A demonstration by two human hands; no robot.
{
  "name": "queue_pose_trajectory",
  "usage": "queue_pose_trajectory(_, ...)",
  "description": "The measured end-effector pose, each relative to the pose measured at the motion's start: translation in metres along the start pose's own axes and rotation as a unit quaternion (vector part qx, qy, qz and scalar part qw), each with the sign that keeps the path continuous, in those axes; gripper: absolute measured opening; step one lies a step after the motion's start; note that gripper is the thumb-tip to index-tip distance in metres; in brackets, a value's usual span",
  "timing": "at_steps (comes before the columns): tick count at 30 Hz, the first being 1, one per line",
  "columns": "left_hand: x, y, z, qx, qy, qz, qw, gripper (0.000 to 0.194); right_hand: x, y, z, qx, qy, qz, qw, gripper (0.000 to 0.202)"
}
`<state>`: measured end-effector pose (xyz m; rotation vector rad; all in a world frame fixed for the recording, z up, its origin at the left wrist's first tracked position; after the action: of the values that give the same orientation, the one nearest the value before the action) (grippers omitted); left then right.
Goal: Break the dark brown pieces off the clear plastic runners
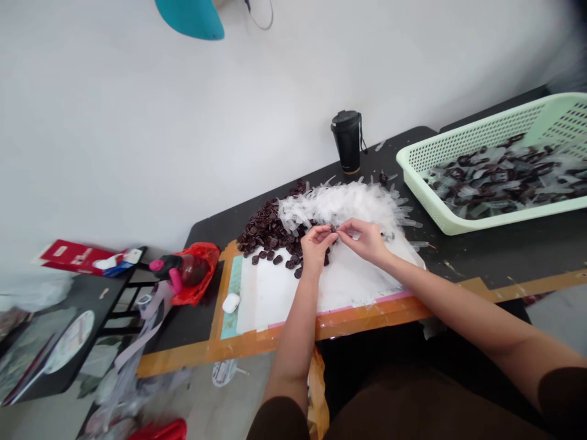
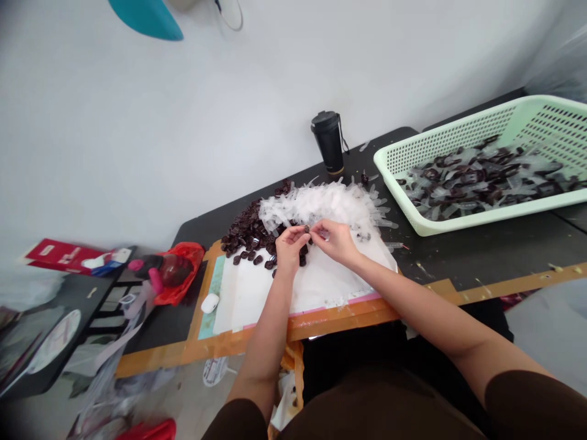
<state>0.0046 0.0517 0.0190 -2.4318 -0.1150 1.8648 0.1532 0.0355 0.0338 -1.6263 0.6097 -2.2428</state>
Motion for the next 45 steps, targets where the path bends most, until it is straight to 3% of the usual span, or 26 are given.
queue_pose_trajectory(6, 0.001, 0.001, -0.002, -0.007, -0.001, -0.010, 1.000, 0.028, -0.006, 0.000, -0.005, -0.014, -0.132, -0.091, 0.987, 0.025)
queue_pose_trajectory(10, 0.002, 0.001, -0.003, -0.019, -0.001, -0.017, 1.000, 0.027, -0.008, 0.001, -0.010, 0.015, -0.200, -0.120, 0.972, 0.030)
queue_pose_trajectory(13, 0.002, 0.002, -0.004, -0.014, 0.005, -0.024, 1.000, 0.027, -0.009, 0.003, -0.010, -0.010, -0.211, -0.128, 0.969, 0.029)
queue_pose_trajectory(16, 0.003, 0.003, -0.004, -0.016, -0.003, -0.029, 0.999, 0.028, -0.008, 0.003, -0.008, -0.021, -0.191, -0.112, 0.975, 0.028)
queue_pose_trajectory(20, 0.005, 0.003, -0.003, -0.031, -0.011, -0.031, 0.999, 0.027, -0.005, 0.001, -0.005, 0.015, -0.080, -0.053, 0.995, 0.020)
queue_pose_trajectory(22, 0.006, 0.003, -0.004, -0.024, -0.003, -0.026, 0.999, 0.027, -0.004, 0.001, -0.003, 0.002, -0.042, -0.035, 0.998, 0.017)
queue_pose_trajectory(26, 0.003, 0.003, -0.006, -0.011, -0.015, -0.035, 0.999, 0.027, -0.002, 0.002, 0.000, -0.037, -0.049, -0.035, 0.998, 0.014)
queue_pose_trajectory(34, 0.004, 0.002, -0.003, -0.006, -0.036, -0.051, 0.998, 0.025, -0.005, -0.004, 0.005, 0.037, 0.016, 0.007, 0.999, 0.010)
queue_pose_trajectory(40, 0.000, 0.001, -0.001, 0.000, -0.076, -0.078, 0.994, 0.025, -0.008, -0.008, 0.005, 0.072, -0.042, -0.018, 0.996, 0.013)
queue_pose_trajectory(45, 0.001, 0.002, -0.003, 0.015, -0.082, -0.073, 0.994, 0.026, -0.007, -0.009, 0.007, 0.041, 0.001, -0.014, 0.999, 0.012)
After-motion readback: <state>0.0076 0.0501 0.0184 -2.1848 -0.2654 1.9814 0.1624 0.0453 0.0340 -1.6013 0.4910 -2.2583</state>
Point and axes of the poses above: each hand's wrist, its own y-axis away from the middle knuckle, its own z-axis out of the back of the hand, x = y × z, the point moved 3 cm from there along -y, towards the middle knuckle, and after that the axes turned 2 degrees about y, right-handed, at the moved point
